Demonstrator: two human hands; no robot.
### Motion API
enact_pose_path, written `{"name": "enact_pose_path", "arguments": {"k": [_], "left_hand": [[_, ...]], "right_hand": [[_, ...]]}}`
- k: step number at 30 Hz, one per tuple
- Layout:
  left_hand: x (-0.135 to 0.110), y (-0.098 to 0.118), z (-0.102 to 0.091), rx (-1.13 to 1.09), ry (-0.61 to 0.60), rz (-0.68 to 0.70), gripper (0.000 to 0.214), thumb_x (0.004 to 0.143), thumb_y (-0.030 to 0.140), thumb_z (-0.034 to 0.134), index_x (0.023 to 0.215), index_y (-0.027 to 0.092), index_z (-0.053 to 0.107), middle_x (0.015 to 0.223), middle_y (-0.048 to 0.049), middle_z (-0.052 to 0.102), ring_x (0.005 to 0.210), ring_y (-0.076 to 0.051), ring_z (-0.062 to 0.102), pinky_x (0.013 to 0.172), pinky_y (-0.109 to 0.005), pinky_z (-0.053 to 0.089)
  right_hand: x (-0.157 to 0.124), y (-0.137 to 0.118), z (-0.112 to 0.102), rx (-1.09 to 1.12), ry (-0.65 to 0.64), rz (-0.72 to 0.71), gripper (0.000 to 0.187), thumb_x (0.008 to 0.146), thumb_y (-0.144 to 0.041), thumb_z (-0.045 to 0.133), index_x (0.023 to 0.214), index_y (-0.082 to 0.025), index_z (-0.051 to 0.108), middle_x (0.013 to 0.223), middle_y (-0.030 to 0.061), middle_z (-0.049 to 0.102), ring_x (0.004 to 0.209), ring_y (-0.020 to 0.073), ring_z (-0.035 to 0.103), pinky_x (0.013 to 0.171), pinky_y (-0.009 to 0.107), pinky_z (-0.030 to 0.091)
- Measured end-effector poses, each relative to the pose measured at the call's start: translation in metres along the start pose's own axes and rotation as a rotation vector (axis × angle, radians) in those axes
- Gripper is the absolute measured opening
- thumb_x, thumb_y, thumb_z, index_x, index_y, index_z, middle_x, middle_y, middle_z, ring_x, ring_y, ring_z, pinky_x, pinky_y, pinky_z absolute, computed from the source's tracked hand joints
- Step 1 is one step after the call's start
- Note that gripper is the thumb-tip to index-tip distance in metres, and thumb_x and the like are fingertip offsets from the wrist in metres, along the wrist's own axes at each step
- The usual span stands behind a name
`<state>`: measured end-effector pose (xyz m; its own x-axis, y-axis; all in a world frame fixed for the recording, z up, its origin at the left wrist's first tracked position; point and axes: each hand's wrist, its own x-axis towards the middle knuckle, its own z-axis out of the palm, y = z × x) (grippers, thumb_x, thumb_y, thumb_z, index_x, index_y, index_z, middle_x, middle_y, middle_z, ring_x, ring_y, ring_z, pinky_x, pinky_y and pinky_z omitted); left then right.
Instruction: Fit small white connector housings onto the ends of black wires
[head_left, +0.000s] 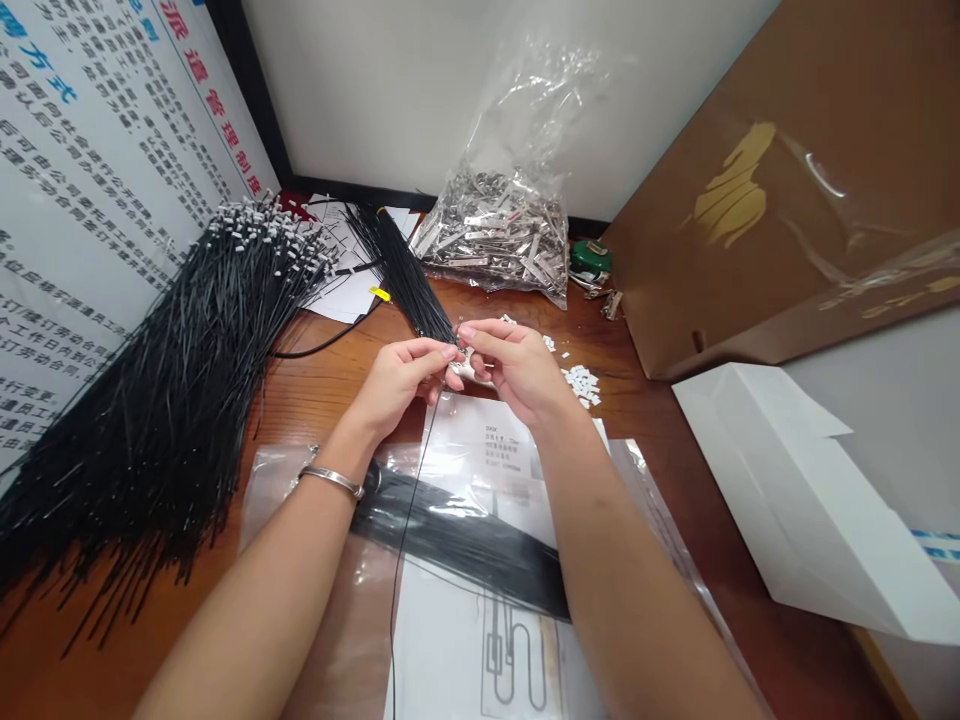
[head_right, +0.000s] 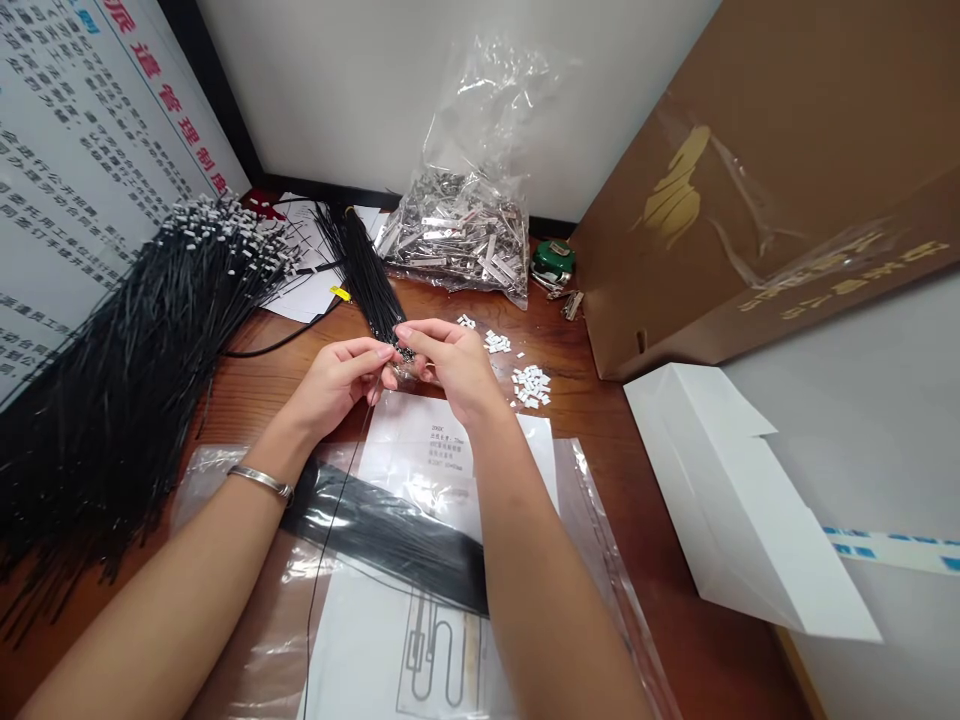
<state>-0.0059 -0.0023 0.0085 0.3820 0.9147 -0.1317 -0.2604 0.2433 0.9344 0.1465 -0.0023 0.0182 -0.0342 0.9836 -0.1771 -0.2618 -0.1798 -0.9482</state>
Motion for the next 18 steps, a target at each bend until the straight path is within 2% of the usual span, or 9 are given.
{"name": "enact_pose_path", "arguments": {"k": [7,9,13,18], "left_hand": [[0.0009,-0.0036,0.0005,0.065,-0.008,0.015,0.028,0.071,0.04,0.075,0.073,0.012,0.068,0.062,-0.0039,0.068,0.045,-0.007,0.051,0.047,-0.021,0.041],[0.0007,-0.003,0.0021,0.067,0.039,0.019,0.028,0.071,0.04,0.074,0.074,0.013,0.067,0.065,-0.004,0.068,0.046,-0.008,0.053,0.047,-0.022,0.043],[0.0011,-0.0014,0.0051,0.071,0.214,0.084,0.022,0.07,0.034,0.073,0.079,0.016,0.064,0.065,0.0007,0.064,0.044,-0.008,0.051,0.043,-0.023,0.044],[0.0016,-0.0022,0.0042,0.116,0.237,0.134,0.019,0.071,0.03,0.072,0.084,0.017,0.07,0.053,0.0034,0.055,0.045,-0.008,0.048,0.046,-0.022,0.043]], "right_hand": [[0.0013,0.0002,-0.0014,-0.003,0.006,0.005,0.025,0.054,-0.032,0.083,0.068,-0.016,0.07,0.055,-0.0025,0.055,0.047,0.0054,0.04,0.046,0.023,0.028],[0.0007,-0.0009,-0.001,-0.003,0.003,0.019,0.023,0.053,-0.031,0.082,0.066,-0.017,0.069,0.055,-0.0024,0.055,0.047,0.0058,0.041,0.046,0.023,0.028],[-0.0011,-0.0016,0.0006,-0.047,-0.037,0.016,0.022,0.054,-0.032,0.08,0.064,-0.017,0.068,0.059,-0.0021,0.058,0.048,0.0054,0.041,0.046,0.024,0.027],[-0.0016,0.0013,0.0008,-0.156,-0.07,0.029,0.022,0.057,-0.034,0.079,0.066,-0.017,0.068,0.051,-0.0046,0.052,0.048,0.0062,0.042,0.048,0.024,0.028]]}}
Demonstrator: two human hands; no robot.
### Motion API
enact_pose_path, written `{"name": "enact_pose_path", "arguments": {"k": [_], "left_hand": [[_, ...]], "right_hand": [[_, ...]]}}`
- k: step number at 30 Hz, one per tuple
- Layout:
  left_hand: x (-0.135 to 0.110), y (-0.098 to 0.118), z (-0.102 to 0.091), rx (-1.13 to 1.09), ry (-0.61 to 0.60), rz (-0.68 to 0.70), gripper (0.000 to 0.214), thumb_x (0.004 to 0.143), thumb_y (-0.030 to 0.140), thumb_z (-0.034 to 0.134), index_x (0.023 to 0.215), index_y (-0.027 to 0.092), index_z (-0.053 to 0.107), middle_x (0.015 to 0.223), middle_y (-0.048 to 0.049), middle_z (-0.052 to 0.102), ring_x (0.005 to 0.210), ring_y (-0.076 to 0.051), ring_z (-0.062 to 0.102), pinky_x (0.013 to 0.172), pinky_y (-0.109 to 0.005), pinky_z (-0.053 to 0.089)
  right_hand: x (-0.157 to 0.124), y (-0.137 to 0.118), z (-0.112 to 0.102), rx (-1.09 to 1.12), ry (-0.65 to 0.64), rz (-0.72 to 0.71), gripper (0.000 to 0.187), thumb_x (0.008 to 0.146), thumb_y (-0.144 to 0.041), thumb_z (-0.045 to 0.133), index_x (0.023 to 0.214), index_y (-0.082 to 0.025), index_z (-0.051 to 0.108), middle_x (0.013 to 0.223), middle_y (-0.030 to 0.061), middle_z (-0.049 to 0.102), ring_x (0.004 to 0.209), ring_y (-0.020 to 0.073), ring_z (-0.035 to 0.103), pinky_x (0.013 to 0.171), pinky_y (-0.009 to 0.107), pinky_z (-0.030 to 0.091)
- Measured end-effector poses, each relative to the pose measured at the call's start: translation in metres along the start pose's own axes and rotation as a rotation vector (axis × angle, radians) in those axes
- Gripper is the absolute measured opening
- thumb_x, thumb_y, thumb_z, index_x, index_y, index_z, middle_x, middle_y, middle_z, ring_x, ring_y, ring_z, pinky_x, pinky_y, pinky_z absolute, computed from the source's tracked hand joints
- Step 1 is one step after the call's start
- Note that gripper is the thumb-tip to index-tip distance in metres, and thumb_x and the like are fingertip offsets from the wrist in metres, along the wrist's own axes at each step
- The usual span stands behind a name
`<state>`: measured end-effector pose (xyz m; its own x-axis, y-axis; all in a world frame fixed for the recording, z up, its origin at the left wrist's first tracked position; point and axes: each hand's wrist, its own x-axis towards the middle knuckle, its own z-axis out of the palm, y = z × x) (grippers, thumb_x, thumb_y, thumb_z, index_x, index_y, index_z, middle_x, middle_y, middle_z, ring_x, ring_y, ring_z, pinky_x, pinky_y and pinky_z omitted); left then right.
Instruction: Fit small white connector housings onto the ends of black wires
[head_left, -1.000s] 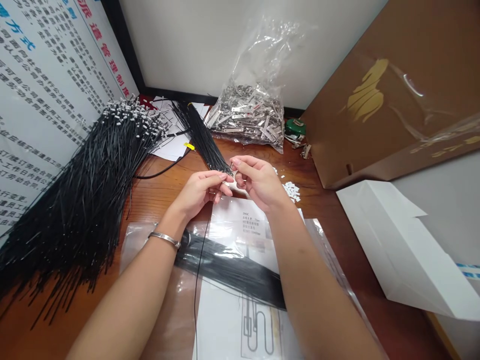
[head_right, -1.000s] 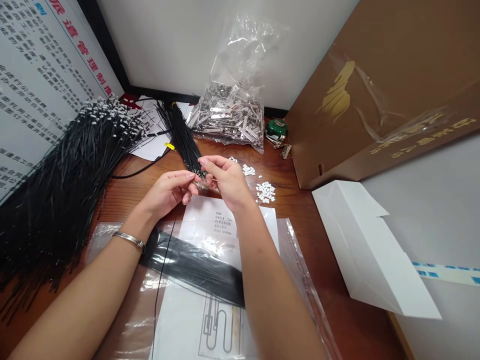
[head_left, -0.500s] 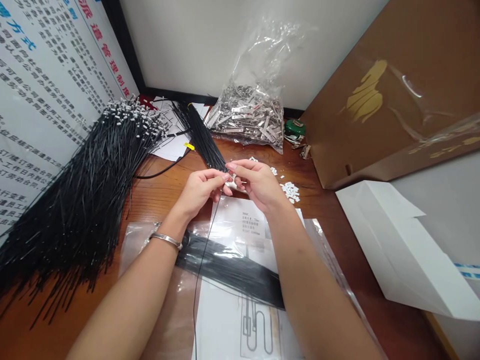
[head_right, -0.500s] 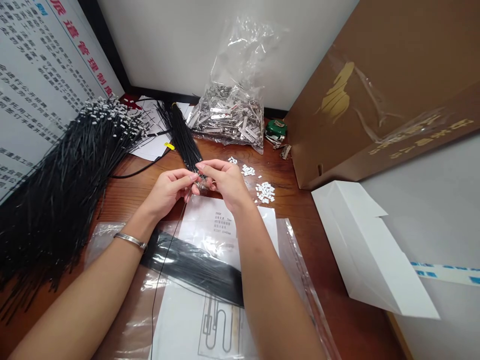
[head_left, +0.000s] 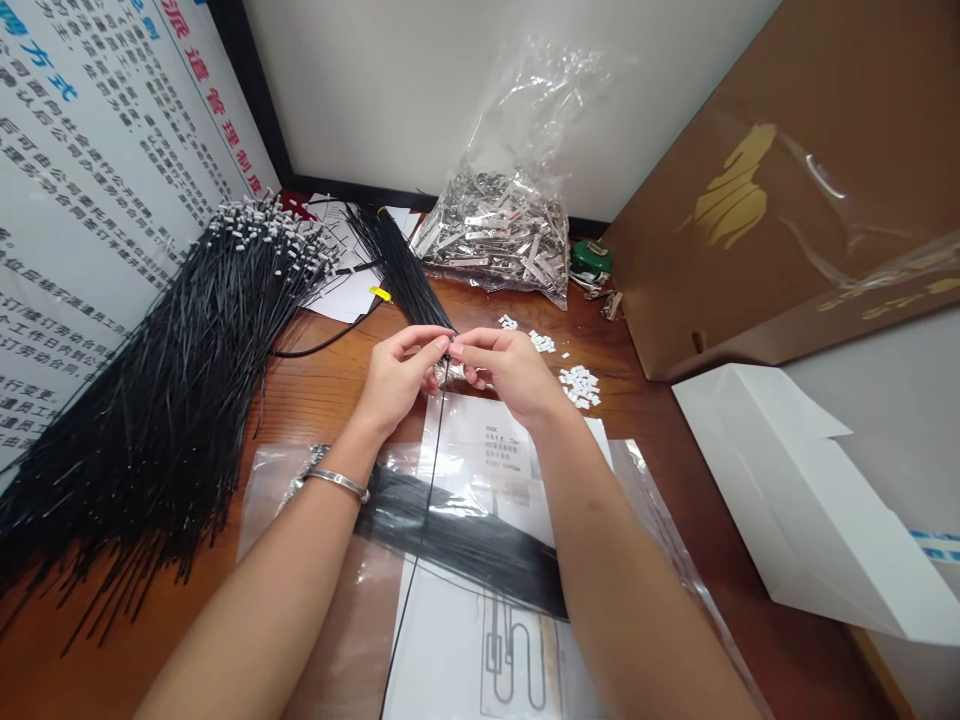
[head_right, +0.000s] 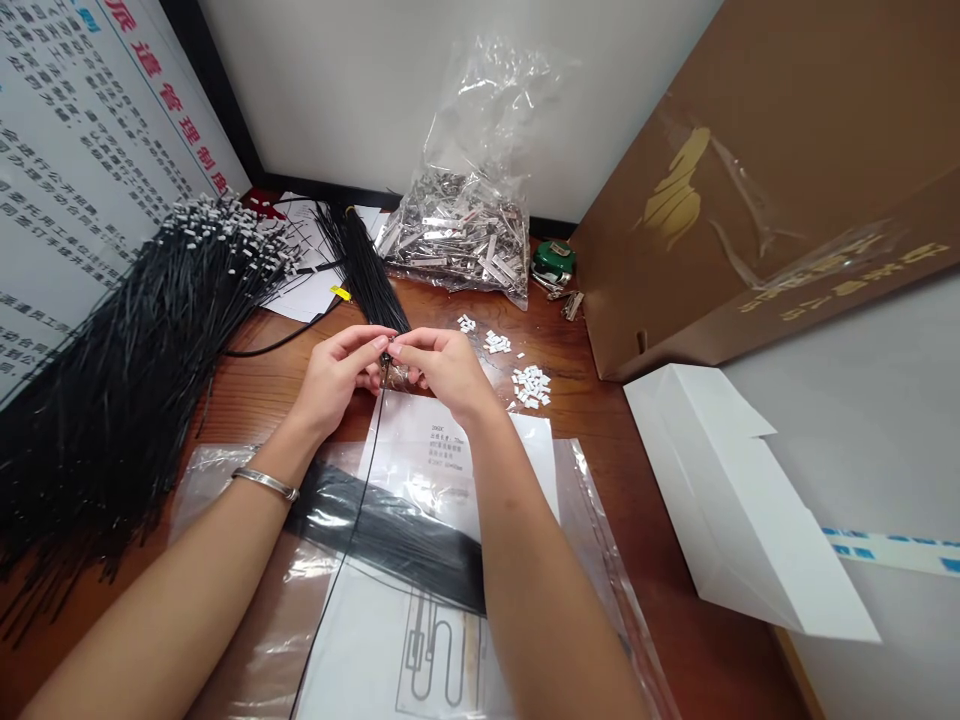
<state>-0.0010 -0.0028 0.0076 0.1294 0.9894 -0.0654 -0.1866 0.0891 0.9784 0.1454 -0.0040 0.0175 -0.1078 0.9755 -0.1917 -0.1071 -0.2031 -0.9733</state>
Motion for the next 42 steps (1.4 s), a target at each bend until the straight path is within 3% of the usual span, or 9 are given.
{"name": "enact_pose_path", "arguments": {"k": [14,20,33,42], "left_hand": [[0.0026,-0.0035,-0.0007,-0.006,0.057,0.054,0.013,0.071,0.028,0.073,0.075,0.017,0.068,0.046,0.0056,0.051,0.042,-0.007,0.043,0.044,-0.021,0.036],[0.0055,-0.0042,0.0011,-0.054,0.116,0.064,0.012,0.077,0.026,0.068,0.079,0.016,0.061,0.07,0.0002,0.068,0.04,-0.003,0.042,0.041,-0.02,0.033],[0.0039,-0.0025,-0.0051,-0.199,-0.041,-0.127,0.018,0.071,0.024,0.074,0.085,0.014,0.07,0.078,-0.0042,0.073,0.044,-0.004,0.046,0.044,-0.02,0.038],[0.0045,-0.004,-0.0057,-0.228,-0.082,-0.129,0.017,0.067,0.027,0.078,0.079,0.015,0.074,0.075,-0.0055,0.072,0.046,-0.003,0.046,0.045,-0.02,0.037]], "right_hand": [[-0.0013,0.0011,0.0006,-0.055,0.03,0.003,0.025,0.058,-0.035,0.08,0.072,-0.016,0.072,0.051,-0.0037,0.054,0.049,0.0069,0.042,0.047,0.023,0.028],[0.0006,0.0013,-0.0003,-0.04,0.114,-0.091,0.02,0.059,-0.029,0.079,0.074,-0.017,0.073,0.061,-0.0022,0.059,0.052,0.0066,0.043,0.049,0.025,0.032],[0.0008,0.0015,-0.0001,-0.033,0.16,-0.145,0.022,0.059,-0.03,0.079,0.076,-0.018,0.071,0.064,-0.0012,0.061,0.06,0.0097,0.051,0.052,0.025,0.039],[0.0016,0.0023,-0.0006,-0.018,0.161,-0.168,0.019,0.062,-0.029,0.079,0.076,-0.018,0.07,0.061,-0.0031,0.058,0.053,0.0075,0.047,0.051,0.025,0.038]]}}
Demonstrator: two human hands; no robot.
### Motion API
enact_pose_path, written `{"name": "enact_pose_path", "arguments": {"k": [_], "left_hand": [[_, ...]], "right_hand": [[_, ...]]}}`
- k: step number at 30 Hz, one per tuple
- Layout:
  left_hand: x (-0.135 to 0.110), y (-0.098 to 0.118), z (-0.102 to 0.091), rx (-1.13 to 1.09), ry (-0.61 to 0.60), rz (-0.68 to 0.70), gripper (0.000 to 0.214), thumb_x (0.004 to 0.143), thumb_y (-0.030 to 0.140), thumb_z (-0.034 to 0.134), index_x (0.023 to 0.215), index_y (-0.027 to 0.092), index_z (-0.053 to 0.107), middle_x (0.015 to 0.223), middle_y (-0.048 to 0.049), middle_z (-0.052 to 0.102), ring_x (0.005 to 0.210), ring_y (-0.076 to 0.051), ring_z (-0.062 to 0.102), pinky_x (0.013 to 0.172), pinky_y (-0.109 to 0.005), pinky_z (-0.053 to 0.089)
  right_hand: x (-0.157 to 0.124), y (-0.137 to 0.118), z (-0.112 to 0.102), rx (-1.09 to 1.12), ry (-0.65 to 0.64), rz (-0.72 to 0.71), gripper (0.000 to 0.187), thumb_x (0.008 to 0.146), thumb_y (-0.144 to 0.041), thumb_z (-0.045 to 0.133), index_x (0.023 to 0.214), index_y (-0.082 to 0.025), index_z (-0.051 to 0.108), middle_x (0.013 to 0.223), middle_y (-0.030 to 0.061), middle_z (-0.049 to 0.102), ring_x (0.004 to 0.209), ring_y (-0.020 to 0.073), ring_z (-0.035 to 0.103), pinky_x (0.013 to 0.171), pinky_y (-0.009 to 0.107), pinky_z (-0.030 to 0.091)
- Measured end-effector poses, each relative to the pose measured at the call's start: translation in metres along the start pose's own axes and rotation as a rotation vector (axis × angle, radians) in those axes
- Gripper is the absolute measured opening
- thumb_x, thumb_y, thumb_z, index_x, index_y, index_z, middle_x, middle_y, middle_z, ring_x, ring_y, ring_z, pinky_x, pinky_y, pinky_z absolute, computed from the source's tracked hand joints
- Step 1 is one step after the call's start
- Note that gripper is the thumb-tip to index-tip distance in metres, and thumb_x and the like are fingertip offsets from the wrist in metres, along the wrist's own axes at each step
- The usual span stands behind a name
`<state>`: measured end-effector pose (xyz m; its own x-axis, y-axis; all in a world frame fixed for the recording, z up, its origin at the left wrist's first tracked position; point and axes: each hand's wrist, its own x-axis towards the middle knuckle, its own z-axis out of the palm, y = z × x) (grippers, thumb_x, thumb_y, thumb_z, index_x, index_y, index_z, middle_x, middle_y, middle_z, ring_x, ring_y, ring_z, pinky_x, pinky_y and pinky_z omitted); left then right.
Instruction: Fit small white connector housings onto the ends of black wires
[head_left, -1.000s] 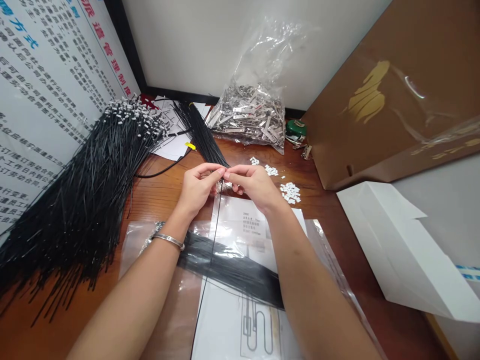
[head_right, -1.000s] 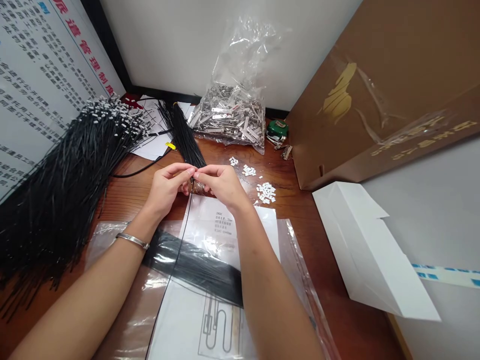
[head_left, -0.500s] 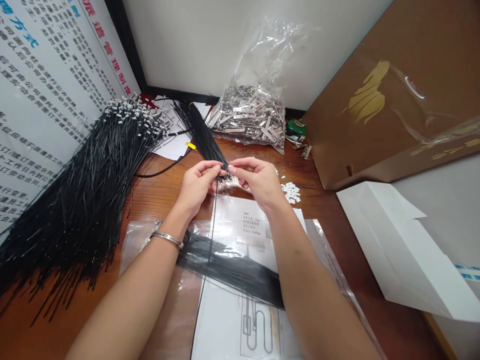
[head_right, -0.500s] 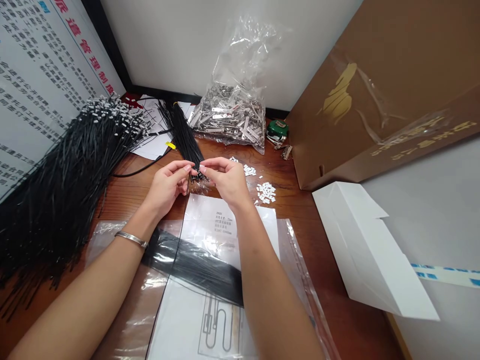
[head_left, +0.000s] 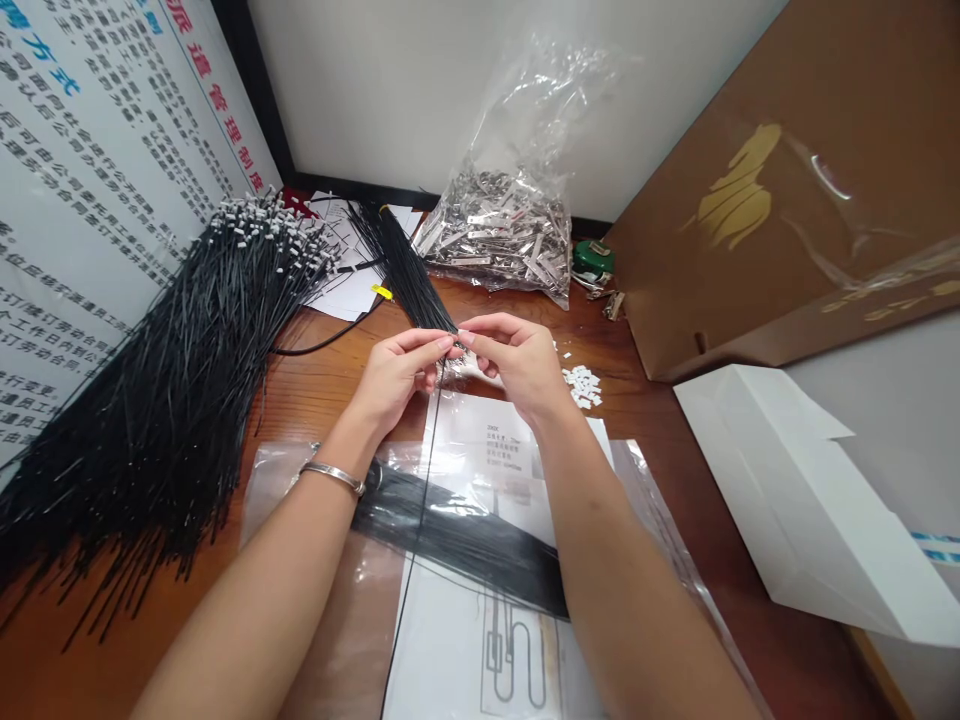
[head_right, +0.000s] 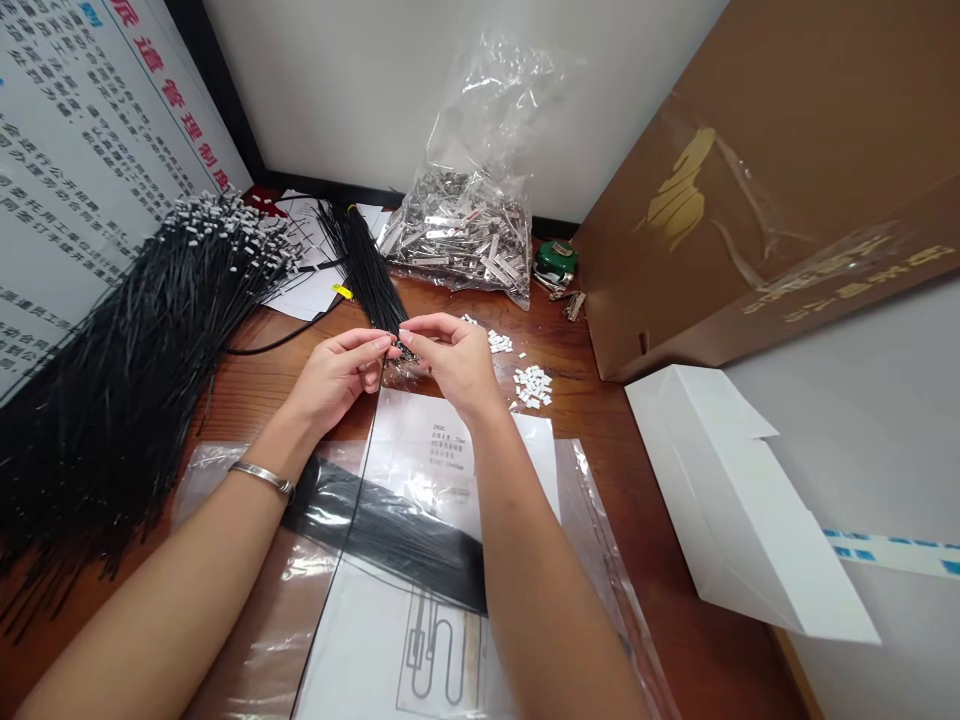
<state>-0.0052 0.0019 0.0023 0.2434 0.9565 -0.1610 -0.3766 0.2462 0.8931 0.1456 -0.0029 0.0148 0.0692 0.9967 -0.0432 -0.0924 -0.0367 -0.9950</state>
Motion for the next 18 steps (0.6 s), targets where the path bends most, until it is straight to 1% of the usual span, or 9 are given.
{"name": "enact_pose_path", "arguments": {"k": [8,14,18], "left_hand": [[-0.0002,-0.0009,0.0009,-0.002,0.036,0.052,0.016,0.069,0.027,0.077,0.079,0.016,0.072,0.074,-0.0012,0.068,0.046,-0.002,0.043,0.043,-0.018,0.034],[0.0005,-0.0011,0.0008,0.018,0.065,0.062,0.016,0.069,0.026,0.076,0.081,0.016,0.073,0.074,-0.0009,0.067,0.047,-0.003,0.041,0.043,-0.018,0.034],[0.0004,-0.001,0.0015,0.047,0.091,0.089,0.016,0.069,0.026,0.075,0.081,0.016,0.074,0.073,-0.0007,0.067,0.046,-0.003,0.042,0.042,-0.018,0.034]], "right_hand": [[-0.0005,-0.0013,0.0018,0.021,-0.024,-0.028,0.019,0.061,-0.028,0.079,0.075,-0.018,0.07,0.058,-0.0031,0.059,0.049,0.0069,0.046,0.049,0.025,0.038],[-0.0005,-0.0017,0.0018,0.0,-0.015,-0.019,0.023,0.059,-0.03,0.082,0.075,-0.017,0.072,0.06,-0.0019,0.06,0.05,0.0074,0.045,0.049,0.026,0.037],[-0.0003,-0.0012,0.0022,-0.016,-0.008,-0.019,0.025,0.062,-0.035,0.081,0.077,-0.017,0.074,0.06,-0.0016,0.06,0.049,0.0065,0.044,0.048,0.025,0.037]]}}
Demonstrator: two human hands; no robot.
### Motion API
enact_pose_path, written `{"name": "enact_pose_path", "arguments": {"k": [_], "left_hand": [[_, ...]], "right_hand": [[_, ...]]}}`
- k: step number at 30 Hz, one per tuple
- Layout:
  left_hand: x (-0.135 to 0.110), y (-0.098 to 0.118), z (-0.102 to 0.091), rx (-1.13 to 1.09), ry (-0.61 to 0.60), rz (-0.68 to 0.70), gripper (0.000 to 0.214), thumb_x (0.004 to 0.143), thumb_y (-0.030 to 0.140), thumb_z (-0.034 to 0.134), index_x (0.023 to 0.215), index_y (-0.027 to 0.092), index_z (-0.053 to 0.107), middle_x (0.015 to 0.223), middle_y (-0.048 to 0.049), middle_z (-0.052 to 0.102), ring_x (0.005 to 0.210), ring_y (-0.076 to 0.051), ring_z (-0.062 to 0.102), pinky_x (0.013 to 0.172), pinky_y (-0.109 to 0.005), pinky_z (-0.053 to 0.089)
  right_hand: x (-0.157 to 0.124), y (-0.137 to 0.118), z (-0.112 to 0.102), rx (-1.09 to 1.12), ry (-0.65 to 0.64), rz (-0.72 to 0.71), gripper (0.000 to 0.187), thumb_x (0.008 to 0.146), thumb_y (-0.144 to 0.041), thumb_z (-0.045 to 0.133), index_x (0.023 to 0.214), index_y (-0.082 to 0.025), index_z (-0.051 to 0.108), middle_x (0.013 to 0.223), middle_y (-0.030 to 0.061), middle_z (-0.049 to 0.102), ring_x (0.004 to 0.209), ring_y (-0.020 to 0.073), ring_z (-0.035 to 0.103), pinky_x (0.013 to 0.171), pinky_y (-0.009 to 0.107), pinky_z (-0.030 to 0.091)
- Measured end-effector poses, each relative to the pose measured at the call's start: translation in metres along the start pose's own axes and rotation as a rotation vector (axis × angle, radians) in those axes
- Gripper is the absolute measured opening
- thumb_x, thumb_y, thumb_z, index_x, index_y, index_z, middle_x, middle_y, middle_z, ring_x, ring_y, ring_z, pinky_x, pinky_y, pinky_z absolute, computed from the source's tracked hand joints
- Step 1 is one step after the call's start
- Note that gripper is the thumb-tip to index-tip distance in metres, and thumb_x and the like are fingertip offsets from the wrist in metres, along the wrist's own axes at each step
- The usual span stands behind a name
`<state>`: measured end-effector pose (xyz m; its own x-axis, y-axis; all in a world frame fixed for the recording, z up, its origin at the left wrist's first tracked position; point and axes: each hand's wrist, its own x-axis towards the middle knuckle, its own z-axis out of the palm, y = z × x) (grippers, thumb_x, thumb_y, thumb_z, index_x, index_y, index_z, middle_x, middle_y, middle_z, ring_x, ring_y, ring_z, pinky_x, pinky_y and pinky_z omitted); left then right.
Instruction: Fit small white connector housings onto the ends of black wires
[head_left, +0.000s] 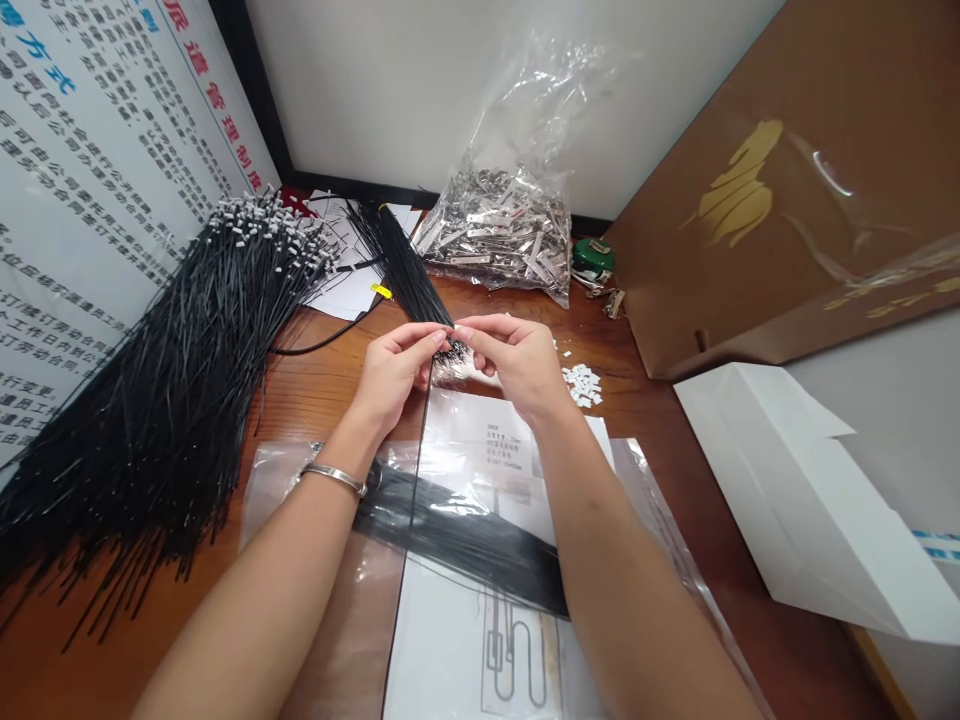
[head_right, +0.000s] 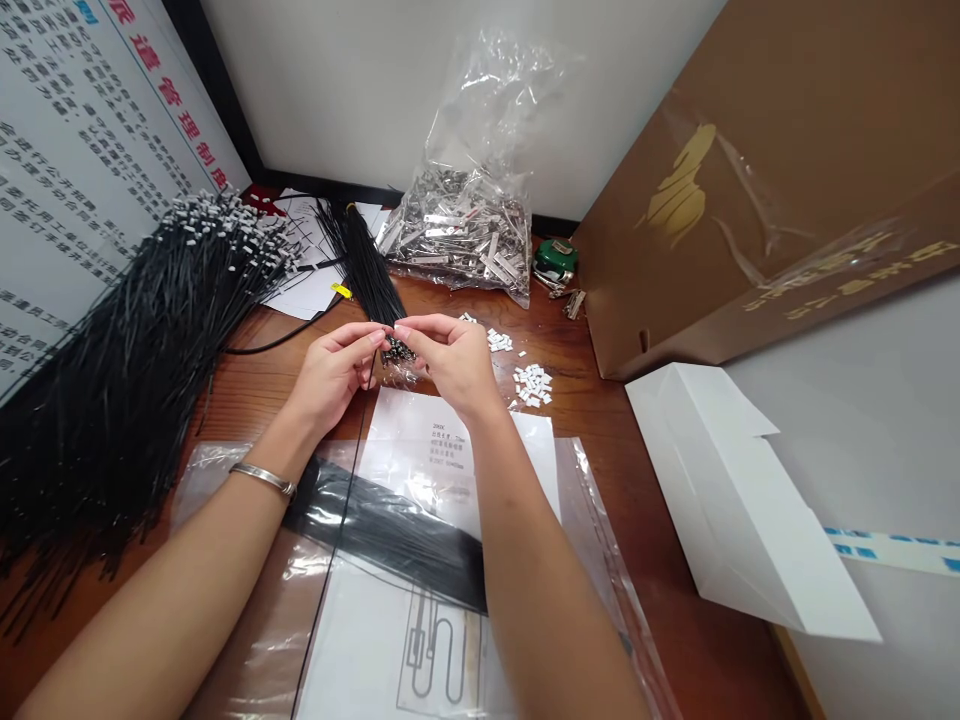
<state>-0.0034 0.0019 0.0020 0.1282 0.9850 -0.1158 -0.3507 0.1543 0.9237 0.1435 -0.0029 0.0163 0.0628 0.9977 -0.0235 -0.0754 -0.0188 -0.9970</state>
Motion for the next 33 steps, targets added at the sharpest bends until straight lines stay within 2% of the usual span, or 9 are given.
{"name": "enact_pose_path", "arguments": {"k": [5,12,18,25,33], "left_hand": [[0.0009,-0.0015,0.0006,0.028,0.017,0.045,0.018,0.067,0.028,0.076,0.08,0.015,0.074,0.071,-0.0008,0.067,0.045,-0.003,0.041,0.041,-0.019,0.034],[0.0009,-0.0028,0.0014,0.021,0.021,0.062,0.019,0.068,0.03,0.078,0.078,0.015,0.074,0.072,-0.0015,0.068,0.044,-0.002,0.042,0.041,-0.019,0.035],[-0.0001,-0.0009,0.0036,0.043,0.039,0.081,0.02,0.066,0.029,0.078,0.079,0.015,0.074,0.07,-0.001,0.068,0.044,-0.003,0.043,0.04,-0.019,0.036],[-0.0012,-0.0002,0.0044,0.101,0.036,0.076,0.021,0.066,0.03,0.077,0.08,0.014,0.074,0.071,-0.0017,0.069,0.045,-0.004,0.043,0.041,-0.02,0.037],[-0.0008,-0.0022,0.0048,0.149,0.028,0.082,0.017,0.069,0.028,0.074,0.079,0.014,0.073,0.068,-0.0011,0.068,0.044,-0.005,0.043,0.041,-0.02,0.036]], "right_hand": [[0.0012,0.0016,-0.0003,-0.013,-0.006,-0.008,0.026,0.064,-0.038,0.078,0.077,-0.016,0.075,0.063,-0.0005,0.063,0.049,0.0058,0.043,0.048,0.024,0.037],[0.0005,0.0006,0.0001,-0.025,-0.009,0.006,0.024,0.062,-0.032,0.08,0.079,-0.016,0.075,0.066,0.0001,0.066,0.051,0.0062,0.046,0.05,0.025,0.039],[0.0001,0.0,0.0004,-0.003,-0.027,-0.006,0.018,0.061,-0.026,0.078,0.075,-0.016,0.075,0.062,-0.0015,0.064,0.049,0.0053,0.044,0.05,0.025,0.039],[0.0016,0.003,-0.0008,-0.04,-0.022,-0.004,0.022,0.065,-0.027,0.074,0.084,-0.016,0.076,0.061,-0.0016,0.062,0.05,0.0061,0.044,0.051,0.026,0.039],[0.0016,0.0047,-0.0009,-0.026,-0.055,-0.026,0.022,0.073,-0.027,0.068,0.091,-0.016,0.074,0.057,-0.0044,0.055,0.049,0.0058,0.041,0.049,0.025,0.033]]}}
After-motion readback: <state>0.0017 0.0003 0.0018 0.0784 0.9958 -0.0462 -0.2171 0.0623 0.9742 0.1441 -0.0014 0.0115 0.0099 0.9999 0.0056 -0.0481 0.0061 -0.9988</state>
